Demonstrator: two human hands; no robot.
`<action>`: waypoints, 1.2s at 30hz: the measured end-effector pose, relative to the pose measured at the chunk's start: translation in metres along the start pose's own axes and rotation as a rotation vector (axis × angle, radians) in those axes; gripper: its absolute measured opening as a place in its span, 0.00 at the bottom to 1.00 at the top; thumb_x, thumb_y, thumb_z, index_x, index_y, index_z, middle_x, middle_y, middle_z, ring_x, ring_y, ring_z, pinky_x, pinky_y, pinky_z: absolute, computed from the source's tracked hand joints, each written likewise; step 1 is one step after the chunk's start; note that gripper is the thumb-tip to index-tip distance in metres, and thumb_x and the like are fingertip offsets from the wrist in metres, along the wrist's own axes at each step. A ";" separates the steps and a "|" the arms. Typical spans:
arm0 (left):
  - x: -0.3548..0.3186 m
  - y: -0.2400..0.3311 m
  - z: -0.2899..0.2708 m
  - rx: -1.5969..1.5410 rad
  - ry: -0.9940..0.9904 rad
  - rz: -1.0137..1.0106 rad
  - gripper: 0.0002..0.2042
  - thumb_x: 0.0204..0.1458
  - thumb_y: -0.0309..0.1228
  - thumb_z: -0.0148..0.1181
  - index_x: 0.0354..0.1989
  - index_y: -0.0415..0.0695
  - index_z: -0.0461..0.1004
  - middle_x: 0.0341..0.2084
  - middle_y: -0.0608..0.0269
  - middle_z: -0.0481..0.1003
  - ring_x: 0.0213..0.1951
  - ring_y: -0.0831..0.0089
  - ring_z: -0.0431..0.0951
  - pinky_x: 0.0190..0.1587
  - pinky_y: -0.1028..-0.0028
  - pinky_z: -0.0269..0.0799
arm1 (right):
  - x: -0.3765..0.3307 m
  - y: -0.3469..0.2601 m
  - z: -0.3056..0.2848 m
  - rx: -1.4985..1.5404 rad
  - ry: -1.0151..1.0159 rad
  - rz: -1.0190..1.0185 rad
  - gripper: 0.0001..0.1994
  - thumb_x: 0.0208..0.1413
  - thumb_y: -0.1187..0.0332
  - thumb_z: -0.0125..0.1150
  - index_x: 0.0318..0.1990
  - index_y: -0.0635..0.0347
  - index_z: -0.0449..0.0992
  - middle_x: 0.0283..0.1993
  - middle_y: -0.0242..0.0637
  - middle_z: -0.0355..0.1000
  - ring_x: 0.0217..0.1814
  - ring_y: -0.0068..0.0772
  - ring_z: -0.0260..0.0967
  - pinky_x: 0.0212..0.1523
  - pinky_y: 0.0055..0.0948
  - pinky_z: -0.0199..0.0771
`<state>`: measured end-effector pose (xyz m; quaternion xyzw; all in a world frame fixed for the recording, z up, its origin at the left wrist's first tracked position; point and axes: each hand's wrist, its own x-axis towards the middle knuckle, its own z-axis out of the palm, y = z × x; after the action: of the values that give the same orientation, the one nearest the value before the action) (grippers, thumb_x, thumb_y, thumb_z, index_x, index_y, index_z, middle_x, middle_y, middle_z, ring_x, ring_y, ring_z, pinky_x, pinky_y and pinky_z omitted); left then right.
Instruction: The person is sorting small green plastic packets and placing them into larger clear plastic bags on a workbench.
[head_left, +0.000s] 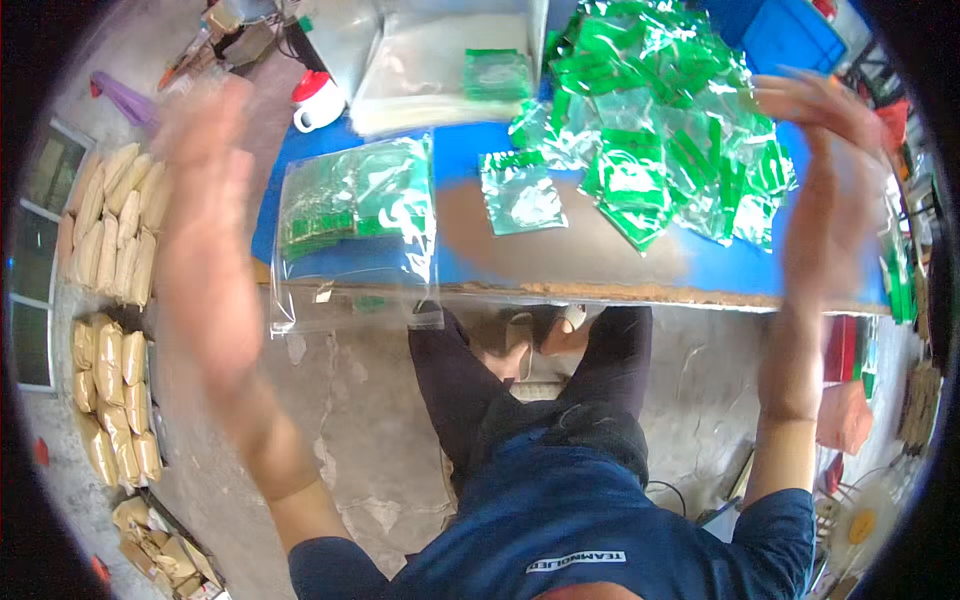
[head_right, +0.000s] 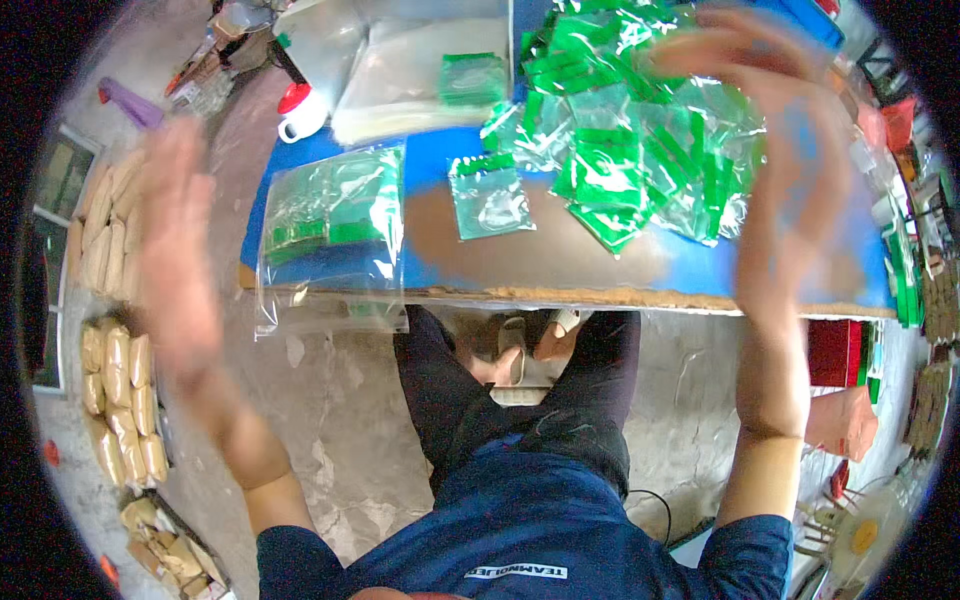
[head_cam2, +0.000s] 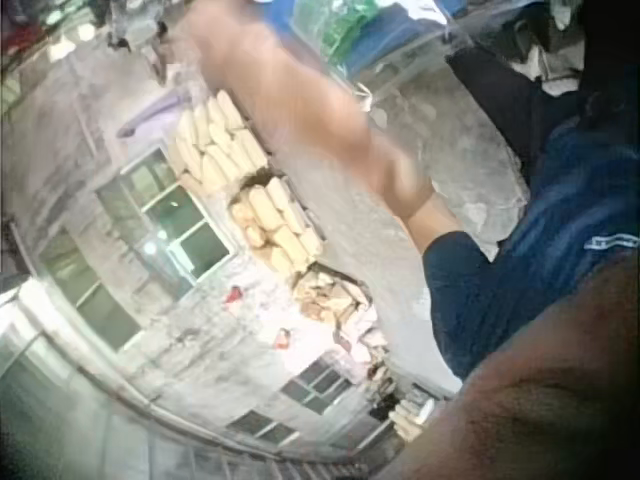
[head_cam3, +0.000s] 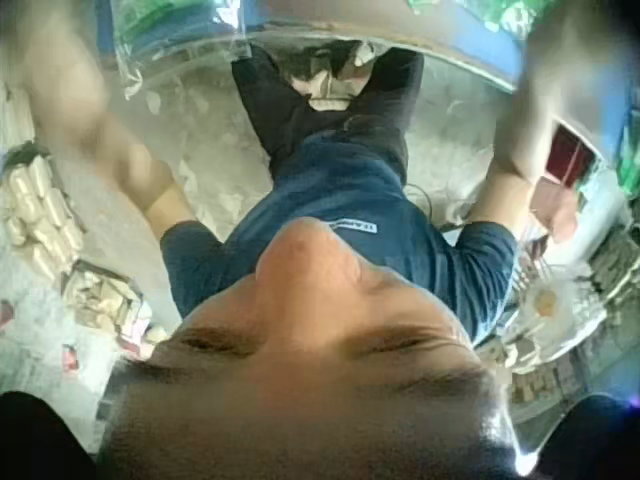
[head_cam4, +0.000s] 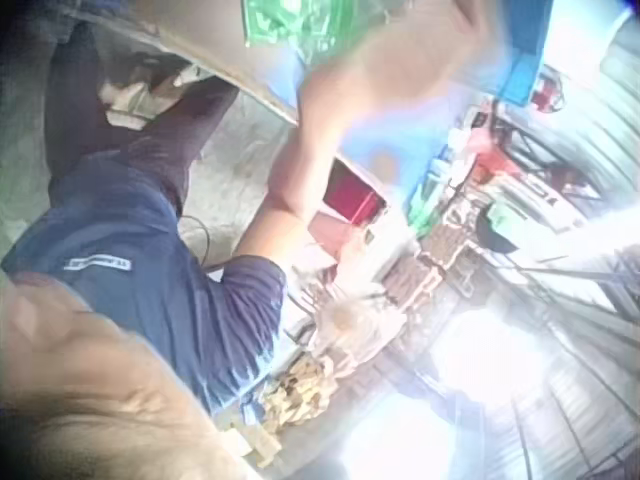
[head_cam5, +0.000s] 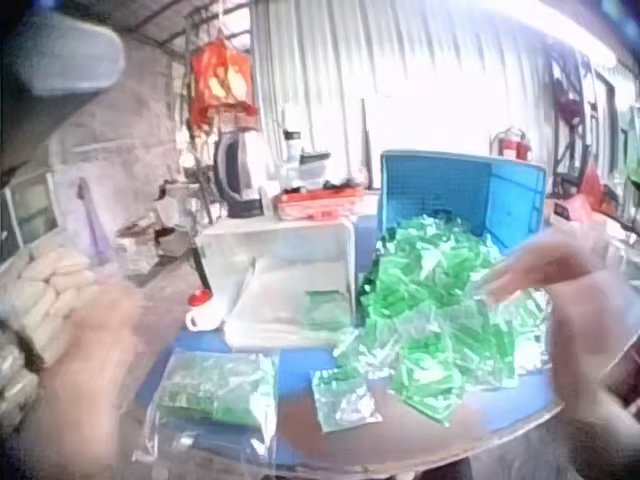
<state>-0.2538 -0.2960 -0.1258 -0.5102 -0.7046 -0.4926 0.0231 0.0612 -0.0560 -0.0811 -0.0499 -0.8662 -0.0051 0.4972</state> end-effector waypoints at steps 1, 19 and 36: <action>-0.001 -0.004 -0.009 0.028 0.017 -0.019 0.32 0.63 0.40 0.55 0.70 0.35 0.54 0.69 0.45 0.56 0.72 0.62 0.53 0.71 0.67 0.46 | 0.003 -0.019 0.049 0.238 -0.106 0.416 0.15 0.63 0.65 0.53 0.50 0.65 0.77 0.49 0.37 0.77 0.53 0.32 0.74 0.58 0.31 0.69; -0.028 -0.181 0.064 0.876 -0.042 -0.425 0.50 0.47 0.69 0.55 0.74 0.55 0.46 0.73 0.44 0.41 0.73 0.41 0.38 0.64 0.26 0.31 | 0.000 0.133 0.381 -0.272 -0.931 -0.039 0.28 0.62 0.49 0.53 0.56 0.67 0.62 0.49 0.57 0.71 0.51 0.59 0.74 0.49 0.48 0.78; -0.024 -0.157 0.062 0.895 -0.079 -0.488 0.50 0.49 0.65 0.58 0.74 0.49 0.45 0.72 0.42 0.42 0.73 0.44 0.39 0.67 0.34 0.35 | 0.026 0.119 0.340 -0.034 -0.709 0.101 0.18 0.58 0.68 0.51 0.51 0.67 0.57 0.31 0.61 0.74 0.34 0.64 0.74 0.38 0.55 0.74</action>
<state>-0.3294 -0.2675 -0.2758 -0.2893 -0.9455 -0.1137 0.0970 -0.2332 0.0847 -0.2358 -0.0994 -0.9811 0.0226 0.1643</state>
